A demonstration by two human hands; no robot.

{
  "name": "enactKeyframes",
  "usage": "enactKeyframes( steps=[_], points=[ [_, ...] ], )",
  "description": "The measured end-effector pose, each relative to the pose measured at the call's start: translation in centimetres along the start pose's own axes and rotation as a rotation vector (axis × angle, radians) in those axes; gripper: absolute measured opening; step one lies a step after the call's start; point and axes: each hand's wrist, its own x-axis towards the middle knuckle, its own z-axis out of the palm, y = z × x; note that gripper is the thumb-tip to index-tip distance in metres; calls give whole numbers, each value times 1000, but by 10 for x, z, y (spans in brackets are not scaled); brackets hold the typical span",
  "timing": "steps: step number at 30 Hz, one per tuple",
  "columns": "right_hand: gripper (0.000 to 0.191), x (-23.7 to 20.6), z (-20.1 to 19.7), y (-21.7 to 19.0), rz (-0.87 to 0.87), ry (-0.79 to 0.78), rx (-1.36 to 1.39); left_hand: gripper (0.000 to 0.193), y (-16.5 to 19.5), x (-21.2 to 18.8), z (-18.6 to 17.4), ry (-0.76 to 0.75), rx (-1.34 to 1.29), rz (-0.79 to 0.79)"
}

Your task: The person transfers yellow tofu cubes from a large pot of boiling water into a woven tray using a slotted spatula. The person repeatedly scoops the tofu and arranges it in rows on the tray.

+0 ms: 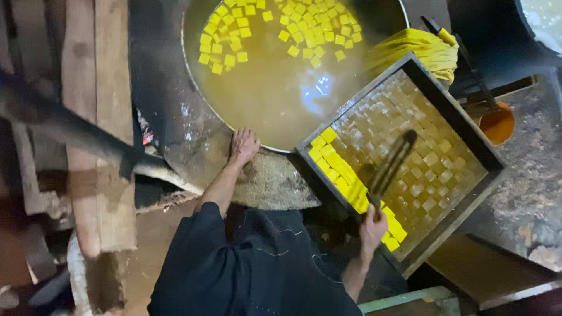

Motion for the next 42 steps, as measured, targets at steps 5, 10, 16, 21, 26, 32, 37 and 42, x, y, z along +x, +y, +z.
enactKeyframes(
  steps=[5, 10, 16, 21, 26, 32, 37, 42],
  points=[
    [32, 8, 107, -119, -120, -165, 274, 34, -14, 17, 9, -17, -82, -42],
    [42, 63, 253, -223, -16, -474, 227, 40, -28, 30, 16, -35, -172, -76],
    [39, 123, 420, -276, 342, -506, 284, 48, -42, 45, 28, -26, -266, -97],
    [40, 162, 494, -256, 482, -402, 130, 53, -52, 53, 41, -121, -274, -150],
    [43, 215, 530, -233, 269, -417, -193, 54, -59, 51, 59, -117, -237, -144],
    [48, 337, 530, -242, -281, -393, -793, 58, -64, 55, 73, -173, -217, -181],
    [50, 376, 556, -259, -592, -381, -526, 59, -63, 57, 75, -208, -223, -198],
    [52, 326, 577, -264, -219, -475, -264, 56, -62, 53, 78, -270, -203, -196]
  ],
)
